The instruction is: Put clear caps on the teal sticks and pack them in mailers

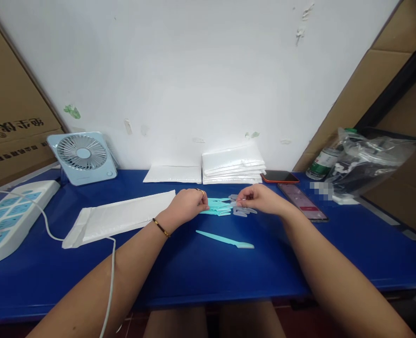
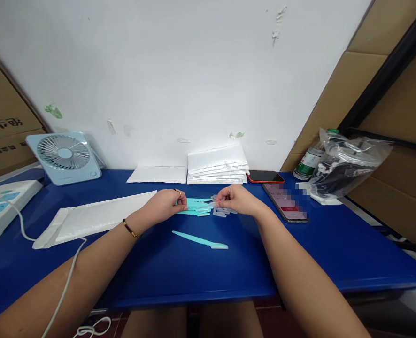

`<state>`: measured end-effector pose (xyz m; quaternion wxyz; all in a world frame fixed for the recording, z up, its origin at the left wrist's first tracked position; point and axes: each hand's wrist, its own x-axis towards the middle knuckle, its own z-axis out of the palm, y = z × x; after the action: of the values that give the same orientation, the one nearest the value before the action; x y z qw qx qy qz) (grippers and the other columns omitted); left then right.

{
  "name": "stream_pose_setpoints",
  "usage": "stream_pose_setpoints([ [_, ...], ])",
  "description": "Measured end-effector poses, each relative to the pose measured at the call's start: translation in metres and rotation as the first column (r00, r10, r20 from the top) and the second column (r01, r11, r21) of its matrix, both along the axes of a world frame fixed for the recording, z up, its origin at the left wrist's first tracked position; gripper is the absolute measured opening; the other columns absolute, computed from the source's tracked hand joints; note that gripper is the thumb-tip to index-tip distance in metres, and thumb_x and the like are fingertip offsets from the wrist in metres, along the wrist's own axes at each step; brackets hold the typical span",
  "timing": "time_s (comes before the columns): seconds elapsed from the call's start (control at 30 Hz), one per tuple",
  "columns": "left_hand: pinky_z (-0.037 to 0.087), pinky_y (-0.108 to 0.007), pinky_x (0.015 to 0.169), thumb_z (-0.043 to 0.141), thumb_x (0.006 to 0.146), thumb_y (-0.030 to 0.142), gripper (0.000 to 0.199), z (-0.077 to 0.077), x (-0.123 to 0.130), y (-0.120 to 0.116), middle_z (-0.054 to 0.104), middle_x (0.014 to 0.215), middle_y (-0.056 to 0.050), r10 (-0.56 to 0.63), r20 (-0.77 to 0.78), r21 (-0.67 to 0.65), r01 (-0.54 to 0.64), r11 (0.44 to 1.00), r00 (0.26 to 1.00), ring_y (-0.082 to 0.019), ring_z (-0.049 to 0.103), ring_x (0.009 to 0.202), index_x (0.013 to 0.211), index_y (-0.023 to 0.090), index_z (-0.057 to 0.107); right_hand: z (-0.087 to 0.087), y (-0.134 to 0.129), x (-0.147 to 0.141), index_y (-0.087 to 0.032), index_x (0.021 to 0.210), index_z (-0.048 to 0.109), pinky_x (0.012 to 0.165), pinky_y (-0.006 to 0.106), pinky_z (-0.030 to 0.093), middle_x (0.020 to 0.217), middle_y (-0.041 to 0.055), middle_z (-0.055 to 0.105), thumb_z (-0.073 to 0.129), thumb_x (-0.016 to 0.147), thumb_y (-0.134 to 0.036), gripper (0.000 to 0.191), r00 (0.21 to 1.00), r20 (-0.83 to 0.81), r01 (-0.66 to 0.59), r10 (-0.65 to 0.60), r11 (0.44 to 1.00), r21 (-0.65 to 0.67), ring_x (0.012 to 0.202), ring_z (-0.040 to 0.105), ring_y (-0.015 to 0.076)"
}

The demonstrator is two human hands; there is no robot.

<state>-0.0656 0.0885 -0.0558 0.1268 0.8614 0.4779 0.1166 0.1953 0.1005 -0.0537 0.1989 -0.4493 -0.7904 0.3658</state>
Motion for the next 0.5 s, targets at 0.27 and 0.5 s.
stream_pose_setpoints([
  [0.27, 0.038, -0.025, 0.065, 0.066, 0.069, 0.051, 0.036, 0.009, 0.007, -0.022, 0.063, 0.091, -0.002, -0.253, 0.032, -0.095, 0.255, 0.962, 0.967, -0.018, 0.057, 0.082, 0.090, 0.023, 0.066, -0.003, 0.010, 0.014, -0.015, 0.079, 0.070, 0.050, 0.023, 0.039, 0.062, 0.0014, 0.062, 0.067, 0.068, -0.040, 0.027, 0.986, 0.083, 0.131, -0.143, 0.982, 0.138, 0.056, 0.053, 0.0126],
  [0.5, 0.037, -0.025, 0.060, 0.058, 0.079, 0.035, 0.017, 0.006, 0.014, -0.029, 0.064, 0.077, -0.001, -0.261, 0.044, -0.171, 0.265, 0.949, 0.964, -0.015, 0.056, 0.071, 0.078, 0.020, 0.066, 0.015, -0.009, 0.005, -0.015, 0.085, 0.070, 0.054, 0.023, 0.042, 0.069, 0.0022, 0.065, 0.065, 0.073, -0.042, 0.029, 0.990, -0.006, -0.140, 0.140, 0.987, -0.076, 0.060, 0.055, 0.0118],
])
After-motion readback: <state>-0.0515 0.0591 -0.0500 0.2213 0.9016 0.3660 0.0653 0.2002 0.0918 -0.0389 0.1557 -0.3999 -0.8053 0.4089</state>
